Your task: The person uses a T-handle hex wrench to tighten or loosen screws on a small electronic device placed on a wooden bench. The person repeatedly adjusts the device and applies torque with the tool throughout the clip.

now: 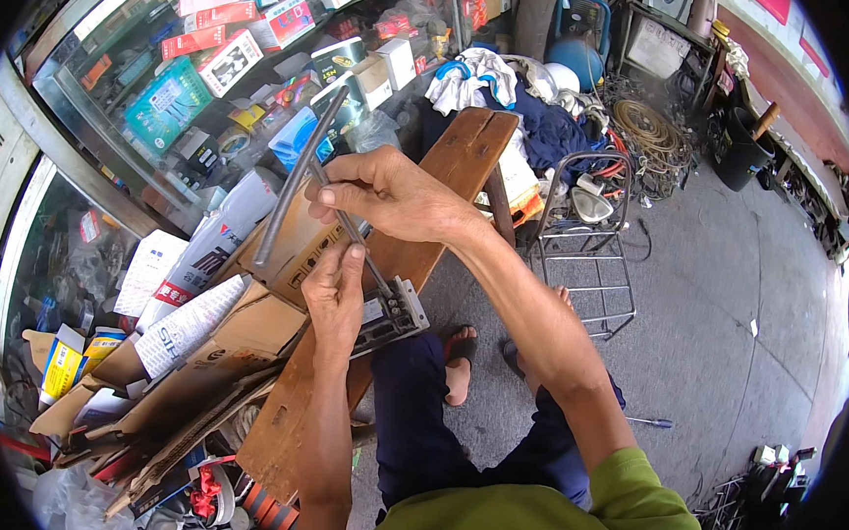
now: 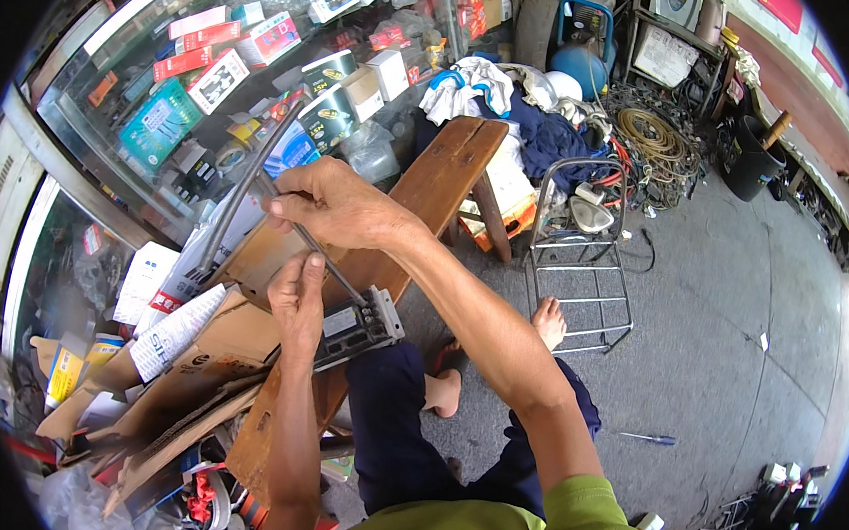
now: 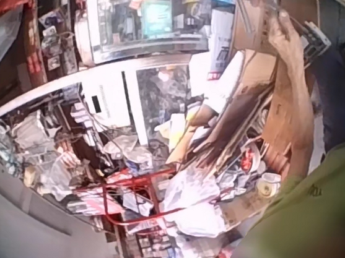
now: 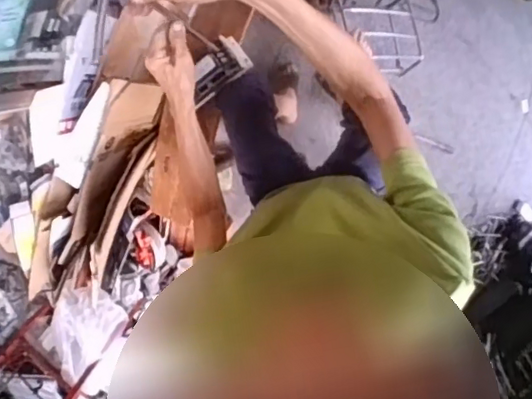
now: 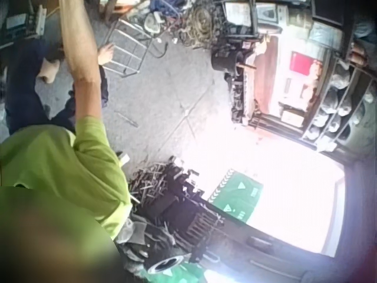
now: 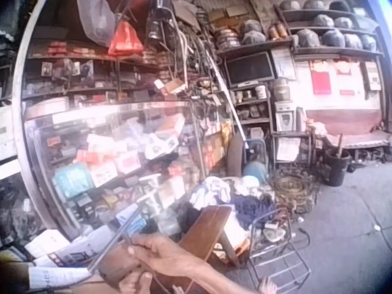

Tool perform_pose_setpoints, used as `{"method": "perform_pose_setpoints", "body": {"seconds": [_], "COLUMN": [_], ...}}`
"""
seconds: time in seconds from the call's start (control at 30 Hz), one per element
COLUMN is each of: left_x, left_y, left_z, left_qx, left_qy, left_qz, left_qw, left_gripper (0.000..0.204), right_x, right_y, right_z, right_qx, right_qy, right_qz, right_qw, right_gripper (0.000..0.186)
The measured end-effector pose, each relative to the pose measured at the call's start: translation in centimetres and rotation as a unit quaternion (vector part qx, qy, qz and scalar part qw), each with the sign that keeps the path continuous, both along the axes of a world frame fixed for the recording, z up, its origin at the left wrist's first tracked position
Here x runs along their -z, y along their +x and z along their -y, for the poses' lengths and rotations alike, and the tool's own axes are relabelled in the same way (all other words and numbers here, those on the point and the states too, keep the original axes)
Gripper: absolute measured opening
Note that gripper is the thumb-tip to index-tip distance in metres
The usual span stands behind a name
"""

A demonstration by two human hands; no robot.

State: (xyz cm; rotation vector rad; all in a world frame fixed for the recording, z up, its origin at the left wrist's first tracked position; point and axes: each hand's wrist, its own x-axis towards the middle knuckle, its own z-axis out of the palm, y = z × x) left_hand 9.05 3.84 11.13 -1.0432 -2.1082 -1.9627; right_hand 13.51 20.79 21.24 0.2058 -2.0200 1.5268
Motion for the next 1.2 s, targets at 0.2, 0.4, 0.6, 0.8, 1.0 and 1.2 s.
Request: {"method": "perform_pose_setpoints", "body": {"seconds": [0.2,0.4,0.6,0.8,1.0,1.2], "left_x": [3.9,6.7,6.6,7.3,7.8,7.4], "left_y": [-0.8,-1.0,-0.7,-0.5,-0.6,-0.7], "left_z": [3.0,3.8,3.7,3.7,3.5,3.7], "left_qx": [0.024,-0.006,-0.020,-0.070,-0.112,-0.099], "left_qy": [-0.346,-0.405,-0.399,-0.401,-0.376,-0.409], "left_qz": [-0.189,-0.182,-0.176,-0.160,-0.176,-0.149], "left_qw": [0.919,0.896,0.900,0.899,0.903,0.895], "left_gripper": [0.076,0.081,0.079,0.080,0.080,0.080], "right_x": [0.0,-0.1,0.0,1.1,2.7,2.7], "right_y": [0.3,0.7,0.7,-1.0,-2.3,-2.7], "right_z": [0.7,2.6,5.0,3.0,4.6,3.2], "right_qx": [-0.015,0.029,0.155,0.192,0.166,0.152], "right_qy": [0.055,0.127,0.194,0.216,0.244,0.189], "right_qz": [-0.035,-0.064,-0.095,-0.069,-0.053,-0.014], "right_qw": [0.998,0.989,0.964,0.955,0.954,0.970], "right_gripper": [0.025,0.030,0.025,0.025,0.024,0.028]}}
